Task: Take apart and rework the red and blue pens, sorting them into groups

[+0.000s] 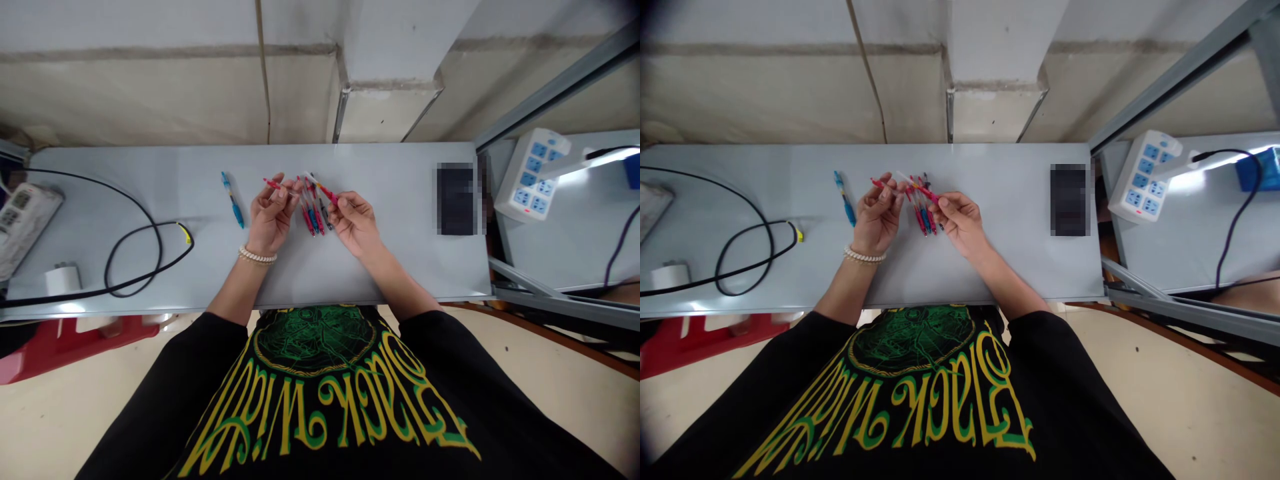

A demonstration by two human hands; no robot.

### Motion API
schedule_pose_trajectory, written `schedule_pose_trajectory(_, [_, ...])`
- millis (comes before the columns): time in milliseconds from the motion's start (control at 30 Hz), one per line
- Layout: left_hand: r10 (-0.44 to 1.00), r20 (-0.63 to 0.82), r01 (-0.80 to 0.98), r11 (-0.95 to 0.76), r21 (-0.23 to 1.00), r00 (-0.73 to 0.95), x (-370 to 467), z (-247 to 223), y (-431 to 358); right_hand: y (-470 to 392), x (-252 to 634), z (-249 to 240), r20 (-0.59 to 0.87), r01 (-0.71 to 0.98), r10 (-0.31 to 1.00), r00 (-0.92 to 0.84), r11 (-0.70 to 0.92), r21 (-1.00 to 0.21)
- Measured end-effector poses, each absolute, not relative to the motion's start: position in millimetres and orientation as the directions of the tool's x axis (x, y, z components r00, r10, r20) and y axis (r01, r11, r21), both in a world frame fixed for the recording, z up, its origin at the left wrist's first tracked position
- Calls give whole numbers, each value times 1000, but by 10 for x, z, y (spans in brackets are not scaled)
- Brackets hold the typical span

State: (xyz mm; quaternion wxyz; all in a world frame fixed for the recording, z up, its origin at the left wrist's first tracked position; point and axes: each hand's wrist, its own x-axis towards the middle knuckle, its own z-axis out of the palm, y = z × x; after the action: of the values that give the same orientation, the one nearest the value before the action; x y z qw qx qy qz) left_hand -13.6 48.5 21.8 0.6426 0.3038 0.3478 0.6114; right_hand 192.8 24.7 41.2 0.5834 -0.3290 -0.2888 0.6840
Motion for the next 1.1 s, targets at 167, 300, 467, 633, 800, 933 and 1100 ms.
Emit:
schedule_pose_trajectory(167, [995,-93,-600,45,799,-48,-189,228,519,234,1894,430,-65,-504,998,27,-43,-863])
schedule_pose_trajectory(300, [990,-107,-608,27,794,-96,-185,253,514,219,1865,426,-75,-443,996,42,-49,-895])
schedule_pose_trajectory(467, [992,-88,-587,17,810,-92,-130,279,482,214,1853,414,-77,-420,996,39,-53,-906])
schedule_pose_trajectory(633, [993,-69,-593,-4,805,-100,-105,311,481,224,1886,406,-56,-389,994,93,-15,-921])
schedule_pose_trajectory(800, [992,-59,-599,-20,800,-112,-101,307,486,212,1908,392,-24,-358,995,94,11,-934])
schedule_pose_trajectory(933, [992,-66,-551,-5,835,-109,-104,283,484,176,1897,388,-6,-287,996,87,19,-958])
schedule_pose_trajectory(1100, [992,-44,-507,-24,862,-121,-26,328,440,126,1872,441,79,-137,985,157,101,-985])
